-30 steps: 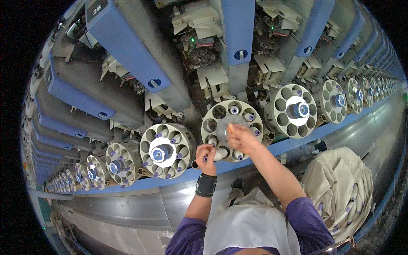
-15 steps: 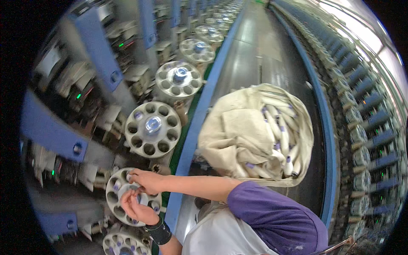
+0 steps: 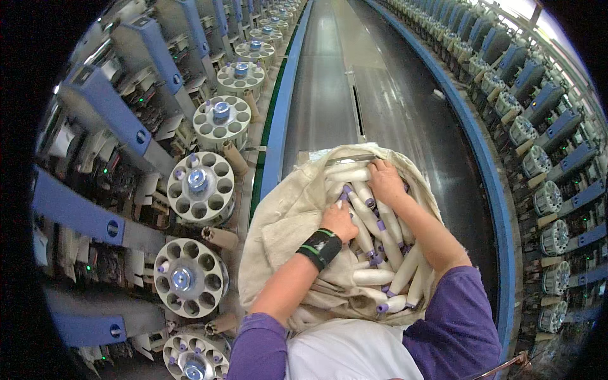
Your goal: The person repeatedly picks white spools from a cloth bag and places them into slots on a circular rotating fixture attached to a textile machine. The person handles the spools one at a time, moving along the row of machines to fill available slots.
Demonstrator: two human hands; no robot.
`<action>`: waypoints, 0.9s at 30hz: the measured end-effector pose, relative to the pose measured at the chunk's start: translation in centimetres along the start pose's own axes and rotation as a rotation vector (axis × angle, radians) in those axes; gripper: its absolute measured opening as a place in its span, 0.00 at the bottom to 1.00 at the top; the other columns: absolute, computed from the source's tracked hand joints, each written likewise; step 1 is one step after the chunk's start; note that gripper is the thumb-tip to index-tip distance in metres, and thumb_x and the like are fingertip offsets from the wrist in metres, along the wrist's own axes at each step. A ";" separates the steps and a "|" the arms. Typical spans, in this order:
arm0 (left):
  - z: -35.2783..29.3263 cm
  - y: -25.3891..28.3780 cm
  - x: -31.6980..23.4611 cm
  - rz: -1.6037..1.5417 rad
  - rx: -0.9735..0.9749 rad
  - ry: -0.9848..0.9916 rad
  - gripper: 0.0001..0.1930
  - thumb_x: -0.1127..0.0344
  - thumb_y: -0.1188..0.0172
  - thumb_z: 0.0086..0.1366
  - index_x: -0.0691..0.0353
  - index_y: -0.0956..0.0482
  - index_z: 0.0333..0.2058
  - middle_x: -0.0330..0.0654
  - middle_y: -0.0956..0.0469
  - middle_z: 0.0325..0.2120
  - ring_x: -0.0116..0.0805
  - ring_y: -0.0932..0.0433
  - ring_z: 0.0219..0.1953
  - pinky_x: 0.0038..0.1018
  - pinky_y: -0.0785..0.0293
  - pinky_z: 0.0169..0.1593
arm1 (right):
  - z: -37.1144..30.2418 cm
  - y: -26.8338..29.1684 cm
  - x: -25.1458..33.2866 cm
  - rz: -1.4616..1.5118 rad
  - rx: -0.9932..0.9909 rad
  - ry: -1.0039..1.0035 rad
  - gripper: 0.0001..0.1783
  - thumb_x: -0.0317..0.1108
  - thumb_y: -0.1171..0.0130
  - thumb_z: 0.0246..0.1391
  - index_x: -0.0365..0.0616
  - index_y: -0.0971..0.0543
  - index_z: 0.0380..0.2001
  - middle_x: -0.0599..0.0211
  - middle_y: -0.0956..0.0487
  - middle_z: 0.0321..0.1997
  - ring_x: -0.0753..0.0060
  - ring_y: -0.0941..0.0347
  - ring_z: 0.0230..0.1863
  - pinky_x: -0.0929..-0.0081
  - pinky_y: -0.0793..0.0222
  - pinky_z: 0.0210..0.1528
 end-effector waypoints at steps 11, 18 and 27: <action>11.0 1.9 2.2 0.224 -0.101 0.151 0.26 0.55 0.41 0.41 0.64 0.26 0.40 0.50 0.28 0.39 0.45 0.29 0.44 0.35 0.35 0.49 | 3.5 -2.2 -6.7 0.412 0.442 -0.107 0.18 0.40 0.44 0.49 0.44 0.27 0.42 0.57 0.26 0.35 0.62 0.30 0.32 0.68 0.34 0.34; 15.7 3.0 2.7 0.201 0.100 0.342 0.20 0.53 0.48 0.49 0.60 0.21 0.37 0.46 0.24 0.39 0.39 0.30 0.48 0.32 0.36 0.50 | 3.7 1.0 -9.0 2.173 0.752 -0.414 0.26 0.51 0.57 0.59 0.41 0.33 0.50 0.66 0.25 0.33 0.82 0.38 0.20 0.88 0.44 0.16; 10.6 17.0 -2.2 -0.310 -0.844 -0.311 0.12 0.69 0.37 0.37 0.55 0.21 0.26 0.36 0.23 0.37 0.43 0.32 0.52 0.46 0.52 0.62 | 10.1 3.1 -5.1 2.464 0.918 -0.102 0.33 0.58 0.60 0.57 0.41 0.38 0.54 0.65 0.27 0.30 0.81 0.39 0.17 0.88 0.46 0.14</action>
Point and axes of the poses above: each hand's wrist, its own z-axis towards the middle knuckle, its own y-axis out of the back of the hand, x = y × z, the point moved 6 cm from there along z, towards the middle knuckle
